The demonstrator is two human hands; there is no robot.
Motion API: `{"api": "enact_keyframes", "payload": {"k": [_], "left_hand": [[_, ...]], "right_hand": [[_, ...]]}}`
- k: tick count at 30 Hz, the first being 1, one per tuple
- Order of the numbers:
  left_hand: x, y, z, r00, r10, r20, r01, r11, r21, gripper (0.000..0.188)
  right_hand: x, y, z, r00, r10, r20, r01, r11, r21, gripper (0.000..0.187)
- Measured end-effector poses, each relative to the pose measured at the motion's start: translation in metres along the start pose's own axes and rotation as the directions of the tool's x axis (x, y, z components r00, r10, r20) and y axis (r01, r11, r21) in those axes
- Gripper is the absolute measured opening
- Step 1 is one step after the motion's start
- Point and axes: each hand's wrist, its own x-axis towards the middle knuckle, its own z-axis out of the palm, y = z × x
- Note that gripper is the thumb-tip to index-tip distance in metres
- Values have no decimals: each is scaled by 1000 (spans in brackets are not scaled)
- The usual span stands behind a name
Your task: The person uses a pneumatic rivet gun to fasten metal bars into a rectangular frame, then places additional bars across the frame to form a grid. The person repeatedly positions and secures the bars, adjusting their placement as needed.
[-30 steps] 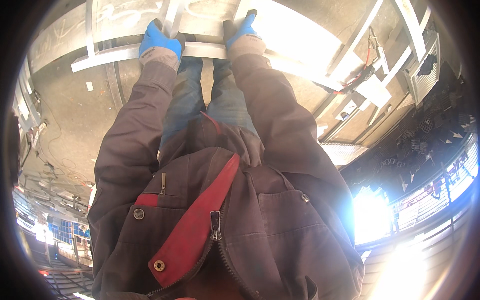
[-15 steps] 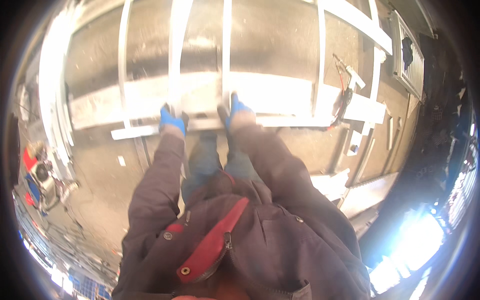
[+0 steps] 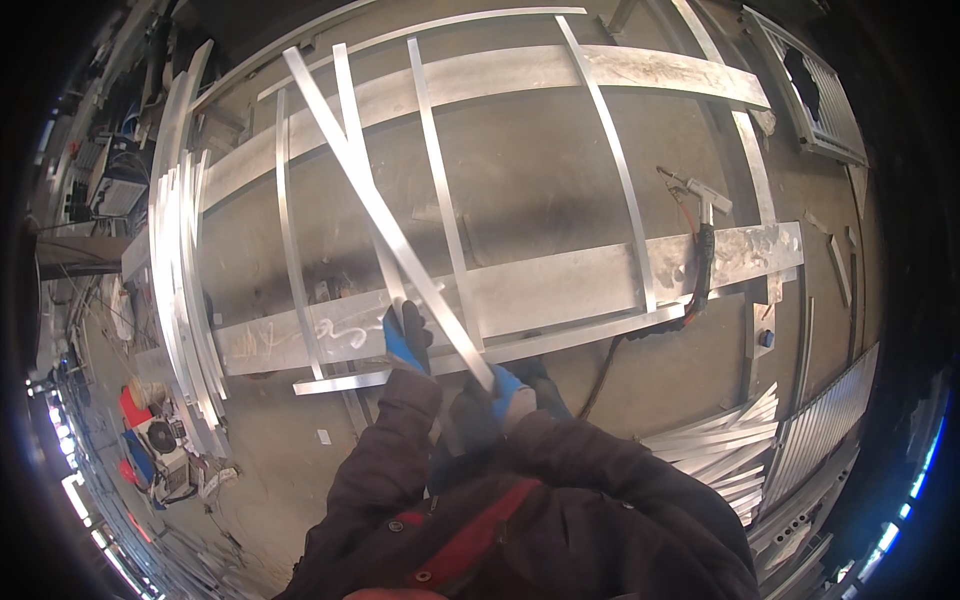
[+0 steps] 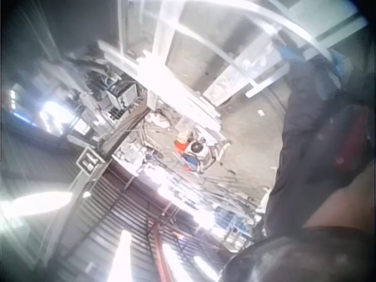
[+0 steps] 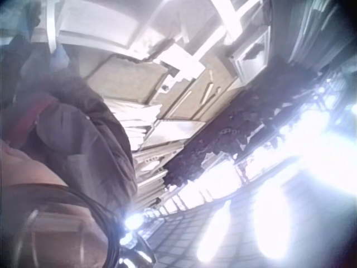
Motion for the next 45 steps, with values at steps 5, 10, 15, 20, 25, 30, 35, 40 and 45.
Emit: {"api": "enact_keyframes", "payload": {"k": [5, 10, 15, 20, 25, 30, 35, 40, 45], "left_hand": [[24, -35, -38, 982, 43, -183, 52, 873, 485, 50], [27, -86, -64, 960, 90, -264, 120, 720, 683, 42], [29, -111, -67, 943, 267, -200, 33, 522, 852, 36], [29, -117, -61, 927, 261, -268, 57, 610, 791, 29], [28, -115, -55, 935, 179, -305, 99, 697, 710, 25], [26, -108, -50, 940, 212, -269, 108, 563, 820, 23], [24, -106, -49, 935, 211, -286, 116, 580, 807, 22], [27, -105, -50, 921, 190, -339, 148, 636, 757, 22], [27, -100, -50, 949, 68, -309, 197, 637, 745, 28]], "right_hand": [[41, 21, -61, 981, -143, -129, 133, 987, -89, 65], [95, 19, -85, 956, -83, -281, -1, 958, -288, 73], [130, 15, -88, 955, -37, -294, -46, 962, -269, 73], [152, 19, -90, 965, -12, -260, -62, 959, -277, 74], [159, 26, -89, 964, -24, -265, -63, 946, -317, 74], [165, 32, -86, 958, -41, -285, -49, 953, -299, 72], [168, 35, -84, 959, -47, -278, -40, 954, -298, 73], [155, 41, -87, 968, -75, -241, -13, 939, -344, 71], [150, 47, -87, 948, -187, -257, 78, 921, -382, 69]]}}
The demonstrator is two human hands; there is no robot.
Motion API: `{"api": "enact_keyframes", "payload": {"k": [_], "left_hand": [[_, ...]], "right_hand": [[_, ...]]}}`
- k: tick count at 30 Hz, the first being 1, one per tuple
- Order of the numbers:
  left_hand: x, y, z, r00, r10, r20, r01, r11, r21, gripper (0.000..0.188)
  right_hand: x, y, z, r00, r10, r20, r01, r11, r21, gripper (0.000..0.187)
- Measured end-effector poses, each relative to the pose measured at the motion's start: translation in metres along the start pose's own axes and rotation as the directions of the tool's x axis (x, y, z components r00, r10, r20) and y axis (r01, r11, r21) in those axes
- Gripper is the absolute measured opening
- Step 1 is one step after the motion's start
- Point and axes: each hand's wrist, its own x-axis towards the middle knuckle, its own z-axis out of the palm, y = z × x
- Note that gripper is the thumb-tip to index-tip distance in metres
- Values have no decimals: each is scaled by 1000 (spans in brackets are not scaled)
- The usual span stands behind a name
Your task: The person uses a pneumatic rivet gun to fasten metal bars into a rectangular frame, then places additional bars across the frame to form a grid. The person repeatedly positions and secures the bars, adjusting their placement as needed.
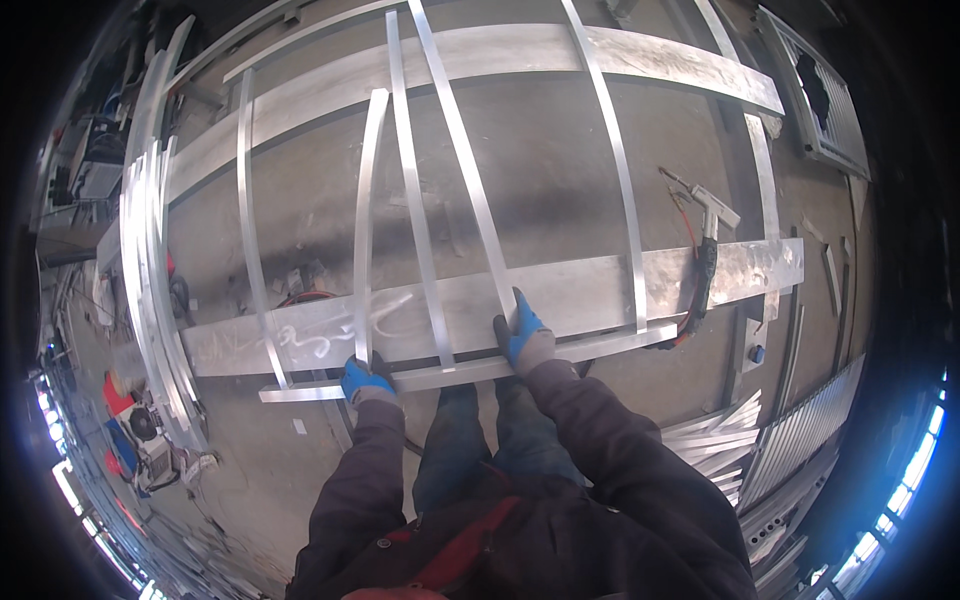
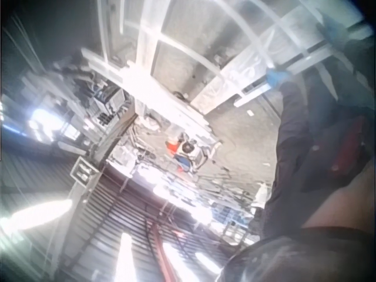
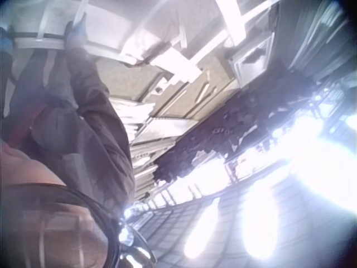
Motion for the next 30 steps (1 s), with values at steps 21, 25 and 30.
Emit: {"api": "enact_keyframes", "payload": {"k": [21, 25, 30], "left_hand": [[0, -12, -1, 927, 339, -158, -308, 932, 191, 30], [4, -10, -19, 955, 289, -70, -276, 950, 145, 34], [15, -18, -46, 970, 223, 97, -239, 945, 222, 39]], "right_hand": [[42, -80, -20, 972, -236, -11, 236, 971, 28, 60], [48, -90, -25, 943, -310, 124, 315, 949, -29, 61], [71, -143, -14, 923, -321, 211, 362, 910, -200, 65]]}}
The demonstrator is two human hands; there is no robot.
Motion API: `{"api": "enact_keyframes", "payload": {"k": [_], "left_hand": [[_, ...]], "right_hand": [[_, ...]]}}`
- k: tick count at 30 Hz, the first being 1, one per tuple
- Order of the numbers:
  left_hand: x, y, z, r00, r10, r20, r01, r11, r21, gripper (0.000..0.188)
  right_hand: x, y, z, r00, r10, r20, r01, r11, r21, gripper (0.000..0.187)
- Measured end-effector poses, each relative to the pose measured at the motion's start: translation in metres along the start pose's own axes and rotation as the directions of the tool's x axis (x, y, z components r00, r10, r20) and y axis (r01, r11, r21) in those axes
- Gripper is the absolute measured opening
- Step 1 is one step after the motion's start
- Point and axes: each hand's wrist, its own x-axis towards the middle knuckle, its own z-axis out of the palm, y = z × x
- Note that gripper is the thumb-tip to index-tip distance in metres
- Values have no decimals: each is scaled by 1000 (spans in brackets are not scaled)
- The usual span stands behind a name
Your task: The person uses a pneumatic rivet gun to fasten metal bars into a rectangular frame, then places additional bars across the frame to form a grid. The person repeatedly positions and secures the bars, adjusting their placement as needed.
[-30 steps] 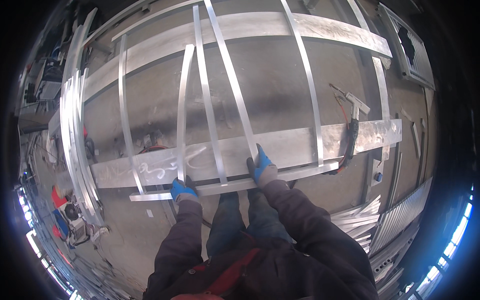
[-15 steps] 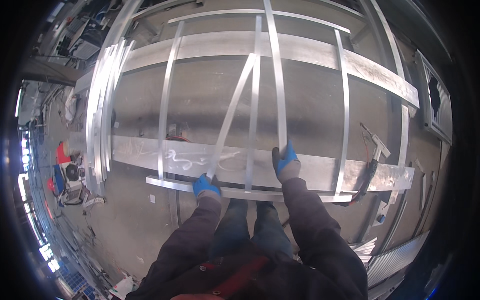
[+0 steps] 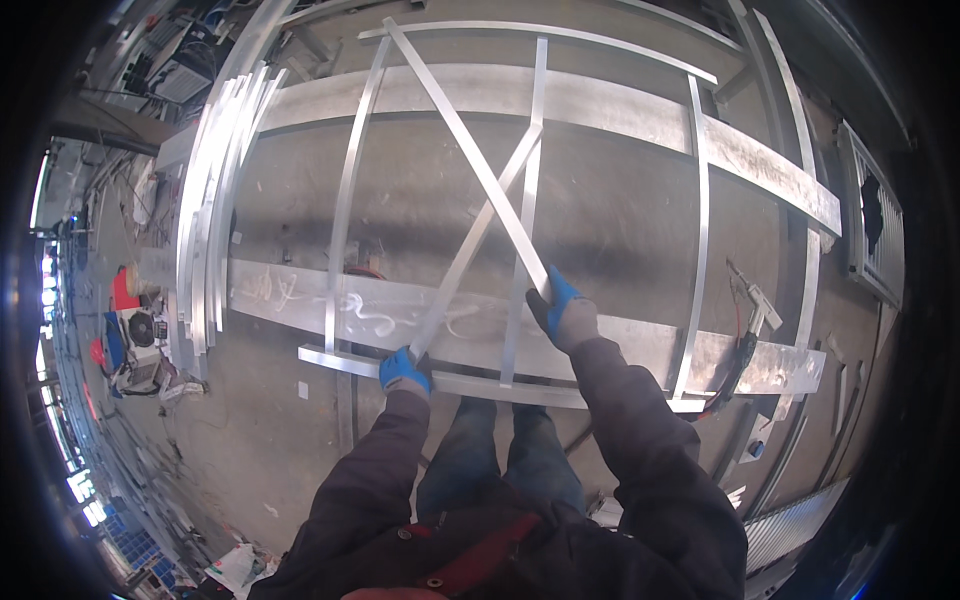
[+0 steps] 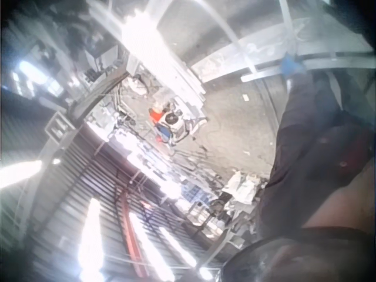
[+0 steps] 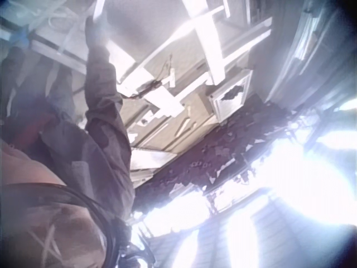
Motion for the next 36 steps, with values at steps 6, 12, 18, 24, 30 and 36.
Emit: {"api": "enact_keyframes", "payload": {"k": [6, 12, 18, 24, 30, 36], "left_hand": [[2, -9, 9, 994, 95, -46, -93, 995, 37, 38], [1, -14, 12, 997, 74, -13, -73, 993, 93, 49], [0, -14, 14, 999, 32, 22, -33, 998, 60, 60], [0, -15, 15, 998, 58, -17, -57, 994, 89, 58], [3, -15, 14, 999, 10, 52, -13, 997, 75, 59], [-2, -13, 9, 997, 71, -39, -69, 996, 58, 63]], "right_hand": [[36, -49, 6, 996, -29, -86, 31, 999, 23, 58], [44, -23, -15, 962, 113, -247, -81, 987, 137, 57], [45, 9, -13, 905, 128, -406, -56, 981, 183, 56], [53, 23, -13, 931, 308, -195, -300, 951, 68, 50], [46, 31, -10, 935, 221, -278, -169, 965, 199, 55], [-24, 45, 4, 904, 408, -125, -272, 776, 569, 57]]}}
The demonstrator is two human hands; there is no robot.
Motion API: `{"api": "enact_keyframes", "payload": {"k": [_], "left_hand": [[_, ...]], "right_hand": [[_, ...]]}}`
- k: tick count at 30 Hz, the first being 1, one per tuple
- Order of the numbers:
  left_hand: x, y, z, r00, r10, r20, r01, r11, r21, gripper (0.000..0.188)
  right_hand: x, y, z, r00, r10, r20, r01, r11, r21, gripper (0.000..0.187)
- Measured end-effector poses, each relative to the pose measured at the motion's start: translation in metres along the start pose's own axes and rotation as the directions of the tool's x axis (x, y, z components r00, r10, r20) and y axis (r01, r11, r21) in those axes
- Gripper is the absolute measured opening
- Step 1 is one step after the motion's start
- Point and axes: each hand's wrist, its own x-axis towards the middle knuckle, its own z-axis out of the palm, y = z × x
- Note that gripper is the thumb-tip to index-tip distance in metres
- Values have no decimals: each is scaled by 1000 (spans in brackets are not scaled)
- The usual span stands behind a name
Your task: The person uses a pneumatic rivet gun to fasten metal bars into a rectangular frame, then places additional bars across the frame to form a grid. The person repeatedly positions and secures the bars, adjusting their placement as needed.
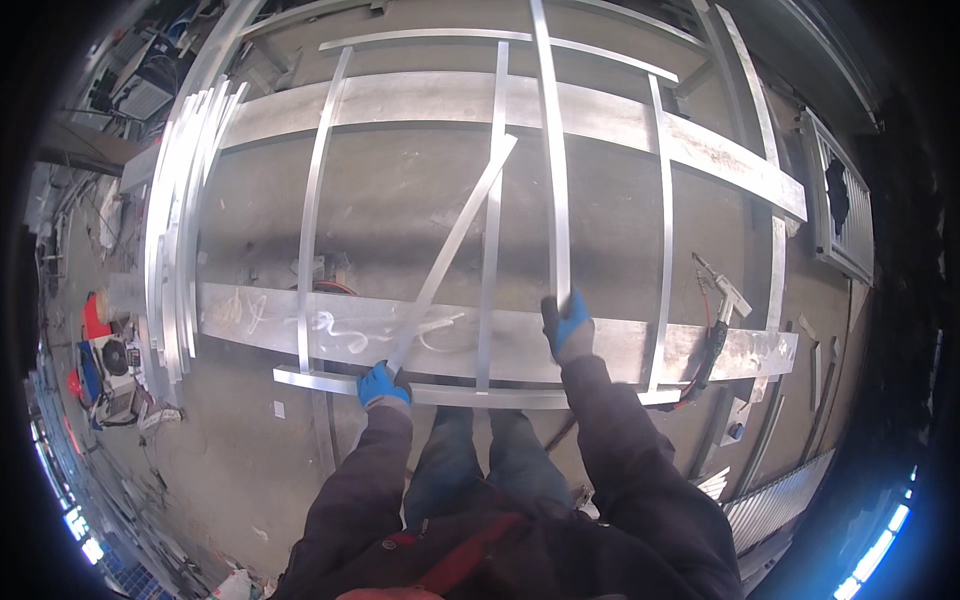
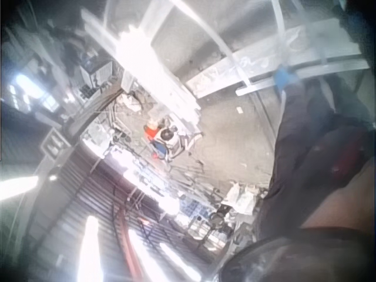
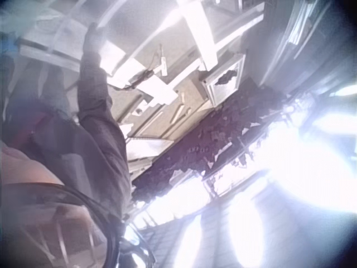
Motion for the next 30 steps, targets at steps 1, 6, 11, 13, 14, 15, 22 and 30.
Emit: {"api": "enact_keyframes", "payload": {"k": [1, 6, 11, 13, 14, 15, 22, 30], "left_hand": [[0, 1, 0, 1000, -10, -27, 10, 1000, 7, 62], [6, 1, 6, 991, -56, 124, 63, 997, -47, 59], [3, -2, 15, 999, -43, 16, 43, 998, 47, 56], [2, -3, 18, 999, -49, 24, 48, 998, 37, 56], [2, -3, 19, 999, -42, 21, 41, 999, 24, 55], [2, -4, 19, 999, -45, 30, 45, 999, 20, 55], [3, -8, 23, 999, -50, 15, 50, 998, 37, 54], [1, -10, 29, 998, -27, -50, 29, 999, 22, 51]], "right_hand": [[-12, 11, -4, 1000, 26, -15, -27, 998, -53, 57], [-60, 73, -16, 987, 137, -90, -156, 951, -267, 67], [-66, 96, -19, 989, 140, -41, -146, 959, -244, 69], [-63, 95, -17, 994, 88, -58, -100, 962, -252, 68], [-62, 94, -16, 996, 62, -59, -74, 969, -235, 68], [-60, 93, -15, 995, 86, -57, -97, 964, -249, 68], [-49, 92, -4, 988, 151, -25, -152, 963, -221, 67], [-46, 94, 1, 990, 138, -20, -138, 957, -255, 69]]}}
